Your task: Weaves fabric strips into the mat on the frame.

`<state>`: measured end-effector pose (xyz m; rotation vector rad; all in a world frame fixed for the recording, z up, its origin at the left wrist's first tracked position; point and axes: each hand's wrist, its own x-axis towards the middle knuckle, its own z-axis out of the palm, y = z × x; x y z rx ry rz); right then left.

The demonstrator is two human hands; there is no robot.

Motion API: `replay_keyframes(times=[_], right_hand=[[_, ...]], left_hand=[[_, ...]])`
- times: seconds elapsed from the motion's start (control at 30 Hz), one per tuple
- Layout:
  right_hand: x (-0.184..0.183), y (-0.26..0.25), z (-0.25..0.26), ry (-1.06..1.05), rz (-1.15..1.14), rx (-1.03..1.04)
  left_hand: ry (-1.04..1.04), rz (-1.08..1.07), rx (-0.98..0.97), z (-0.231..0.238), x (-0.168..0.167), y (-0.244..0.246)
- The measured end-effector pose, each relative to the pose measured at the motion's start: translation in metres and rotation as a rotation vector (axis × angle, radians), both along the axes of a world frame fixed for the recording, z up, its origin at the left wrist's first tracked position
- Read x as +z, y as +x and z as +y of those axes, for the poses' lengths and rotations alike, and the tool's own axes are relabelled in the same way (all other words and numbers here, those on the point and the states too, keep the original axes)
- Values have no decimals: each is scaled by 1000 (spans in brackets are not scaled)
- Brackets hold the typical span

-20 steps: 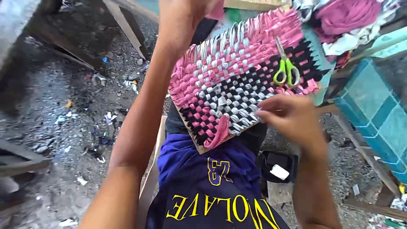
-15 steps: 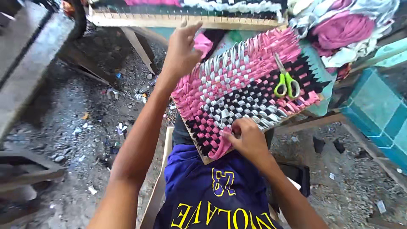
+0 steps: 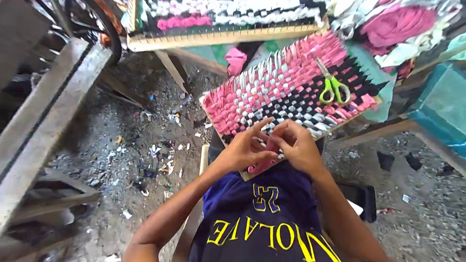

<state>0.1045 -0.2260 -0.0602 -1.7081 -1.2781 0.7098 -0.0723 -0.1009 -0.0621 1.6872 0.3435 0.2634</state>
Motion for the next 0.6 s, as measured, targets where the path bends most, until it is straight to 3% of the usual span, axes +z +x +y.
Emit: replay_keyframes(times=[0.2, 0.3, 0.47, 0.6], right_hand=[[6, -11, 5, 66, 140, 8], [5, -18, -2, 34, 171, 109], [-15, -26, -37, 57, -9, 360], [-36, -28, -69, 134, -14, 422]], left_hand=[[-44, -6, 141, -9, -10, -11], [-62, -5, 217, -13, -7, -25], [28, -92, -28, -25, -13, -61], [150, -120, -208, -40, -24, -82]])
